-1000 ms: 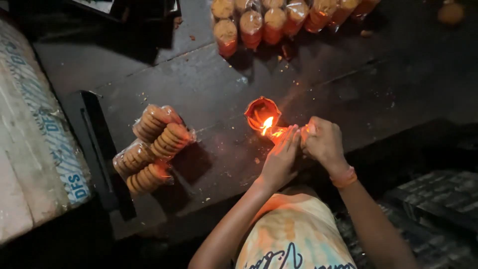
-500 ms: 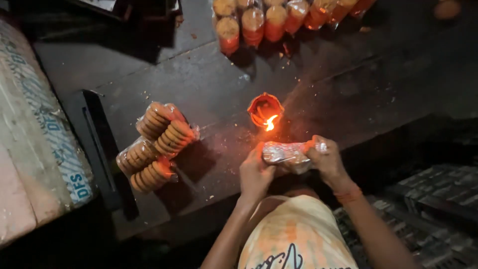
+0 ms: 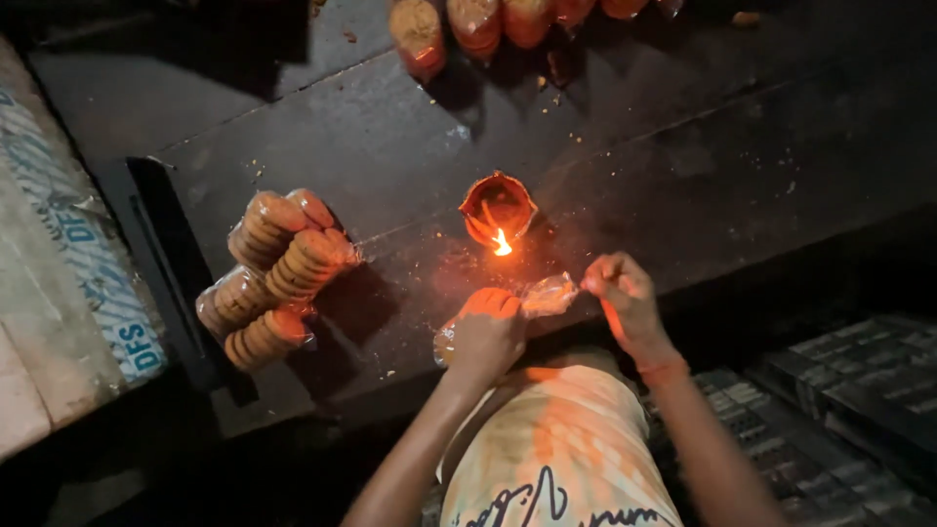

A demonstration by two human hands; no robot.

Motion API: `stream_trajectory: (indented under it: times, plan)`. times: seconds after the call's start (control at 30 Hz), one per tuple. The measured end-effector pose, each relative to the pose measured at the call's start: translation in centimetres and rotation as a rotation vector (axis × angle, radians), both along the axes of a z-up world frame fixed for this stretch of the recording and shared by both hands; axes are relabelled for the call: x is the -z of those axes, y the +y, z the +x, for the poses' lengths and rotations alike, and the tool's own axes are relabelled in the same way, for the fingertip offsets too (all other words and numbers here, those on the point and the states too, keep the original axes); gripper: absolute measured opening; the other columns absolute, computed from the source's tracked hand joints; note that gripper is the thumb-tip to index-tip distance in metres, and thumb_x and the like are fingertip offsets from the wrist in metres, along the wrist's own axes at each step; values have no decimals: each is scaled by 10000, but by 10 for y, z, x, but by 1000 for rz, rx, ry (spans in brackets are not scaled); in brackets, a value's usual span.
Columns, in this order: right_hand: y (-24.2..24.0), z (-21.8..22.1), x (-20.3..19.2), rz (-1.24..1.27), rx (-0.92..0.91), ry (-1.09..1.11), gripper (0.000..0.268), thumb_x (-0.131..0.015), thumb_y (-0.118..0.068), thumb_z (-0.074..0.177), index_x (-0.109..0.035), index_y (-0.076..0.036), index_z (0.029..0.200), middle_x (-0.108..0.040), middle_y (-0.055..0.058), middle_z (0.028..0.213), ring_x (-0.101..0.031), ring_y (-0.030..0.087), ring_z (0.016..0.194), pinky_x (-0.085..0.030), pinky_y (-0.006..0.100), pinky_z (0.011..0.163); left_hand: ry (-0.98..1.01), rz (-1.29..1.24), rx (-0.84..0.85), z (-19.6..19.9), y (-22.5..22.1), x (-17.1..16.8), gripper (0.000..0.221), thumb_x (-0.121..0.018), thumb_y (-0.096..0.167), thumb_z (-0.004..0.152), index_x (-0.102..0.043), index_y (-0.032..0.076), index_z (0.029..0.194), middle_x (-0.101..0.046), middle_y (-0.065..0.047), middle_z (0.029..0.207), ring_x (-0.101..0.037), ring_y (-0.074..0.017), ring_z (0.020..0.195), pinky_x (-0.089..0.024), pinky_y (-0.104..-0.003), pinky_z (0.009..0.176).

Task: The person places cookies into plastic bags and seals the bags by melting the plastic over an open flame. The person then organizes the sealed bags and places them into a large storage container.

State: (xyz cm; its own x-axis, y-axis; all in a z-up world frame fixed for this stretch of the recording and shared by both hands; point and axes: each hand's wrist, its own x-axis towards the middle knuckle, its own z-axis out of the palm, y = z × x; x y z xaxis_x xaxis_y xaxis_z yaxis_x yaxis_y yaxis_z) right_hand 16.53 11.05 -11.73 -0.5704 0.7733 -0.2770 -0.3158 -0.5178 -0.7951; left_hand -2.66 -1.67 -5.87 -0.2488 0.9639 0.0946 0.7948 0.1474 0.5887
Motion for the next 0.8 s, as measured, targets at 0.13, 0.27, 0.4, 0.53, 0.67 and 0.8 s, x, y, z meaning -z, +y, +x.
stream_trajectory:
  times: [0.13,0.27,0.4,0.53,0.67,0.8]
  plan:
    - [-10,-19,-48,-34,-99,-185,385,-747,32,770,-593,-96,1099,-616,3,1153,-609,93,1046,-521,275,928,-273,-174,24,-34,0,-22,126,-683,120,845,-713,-1,833,-684,-180,811,-687,-353,799,-536,-418,739]
    - [-29,-10,-19,-97,-234,-370,245,-703,-141,1092,-700,103,1110,-600,268,1061,-535,303,995,-501,497,922,-942,-109,-124,-50,-16,-48,205,-633,144,971,-745,-16,910,-711,-56,706,-633,-108,659,-523,-296,605]
    - [-40,-40,-98,39,-110,175,203,-721,-155,1005,-676,1,1127,-617,223,1369,-591,312,1224,-486,481,1082,-1113,-103,-168,-47,-29,-59,210,-619,144,980,-728,-11,890,-663,-9,651,-574,-60,557,-465,-269,514]
    - [-70,-64,-155,980,-413,-301,279,-663,-175,948,-723,-65,1197,-429,249,1525,-385,395,1421,-351,518,1162,-1180,-21,-242,-64,-46,-57,202,-630,140,1001,-700,-22,901,-625,8,699,-551,-55,612,-443,-238,537]
    - [-102,-85,-199,1593,-324,-192,125,-736,-263,953,-705,-177,1038,-286,248,1618,-147,518,1497,-267,640,1189,-1453,-365,394,-99,-32,-91,169,-643,90,873,-670,27,1027,-676,16,904,-637,-57,746,-534,-253,622]
    - [-105,-90,-186,1677,-440,-124,127,-705,-244,975,-743,-181,1079,-481,148,1548,-359,421,1448,-405,524,1168,-1309,-275,823,-92,-40,-49,240,-693,87,882,-655,9,1106,-679,-21,1007,-615,-77,897,-532,-269,788]
